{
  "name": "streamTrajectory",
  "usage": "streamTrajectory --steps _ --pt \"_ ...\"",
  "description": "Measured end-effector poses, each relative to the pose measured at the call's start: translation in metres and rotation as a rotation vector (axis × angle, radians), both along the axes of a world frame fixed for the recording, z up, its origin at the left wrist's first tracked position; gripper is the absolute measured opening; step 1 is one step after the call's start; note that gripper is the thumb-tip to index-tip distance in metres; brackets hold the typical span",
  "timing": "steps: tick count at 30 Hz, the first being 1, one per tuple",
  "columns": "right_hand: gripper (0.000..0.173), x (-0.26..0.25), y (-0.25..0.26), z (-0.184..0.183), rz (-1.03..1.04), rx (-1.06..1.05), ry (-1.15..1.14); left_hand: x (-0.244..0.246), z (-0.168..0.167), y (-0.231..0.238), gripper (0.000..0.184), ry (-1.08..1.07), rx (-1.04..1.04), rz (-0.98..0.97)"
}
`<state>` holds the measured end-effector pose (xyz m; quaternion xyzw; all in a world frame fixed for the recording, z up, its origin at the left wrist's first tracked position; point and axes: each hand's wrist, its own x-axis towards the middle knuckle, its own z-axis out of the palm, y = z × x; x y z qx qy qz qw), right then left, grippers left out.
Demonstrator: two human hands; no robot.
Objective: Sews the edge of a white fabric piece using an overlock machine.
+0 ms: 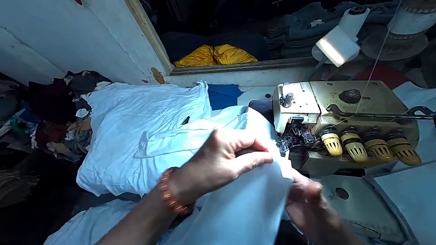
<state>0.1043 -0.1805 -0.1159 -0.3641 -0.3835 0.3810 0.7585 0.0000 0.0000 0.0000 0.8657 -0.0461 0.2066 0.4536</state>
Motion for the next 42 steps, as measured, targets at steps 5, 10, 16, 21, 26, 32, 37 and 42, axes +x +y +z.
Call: streamTrajectory --steps 5,10,16,21,26,32,37,42 --pt "0.021 -0.022 -0.003 -0.028 -0.272 -0.288 -0.1 0.026 -0.057 0.012 0.007 0.133 -0.061 0.12" --pt "0.01 -0.031 -0.007 -0.049 -0.642 -0.345 -0.474 0.049 -0.065 0.011 0.007 0.115 0.017 0.11" --pt "0.007 -0.024 -0.007 -0.068 -0.869 -0.307 -0.522 0.069 -0.076 0.008 0.007 0.196 0.069 0.128" --pt "0.005 -0.027 -0.01 -0.069 -0.732 -0.309 -0.386 0.08 -0.091 0.015 0.01 0.19 0.12 0.073" --pt "0.008 -0.038 -0.016 -0.074 -0.598 -0.353 -0.301 0.073 -0.088 0.012 0.015 0.26 0.273 0.023" --pt "0.015 -0.039 -0.017 -0.07 -0.575 -0.379 -0.252 0.074 -0.092 0.003 0.011 0.182 0.335 0.084" --pt "0.018 -0.041 -0.02 -0.065 -0.546 -0.34 -0.038 0.071 -0.096 -0.006 0.009 0.097 0.439 0.148" --pt "0.034 -0.037 -0.026 -0.059 -0.507 -0.301 0.096 0.067 -0.103 -0.01 0.013 -0.032 0.611 0.156"
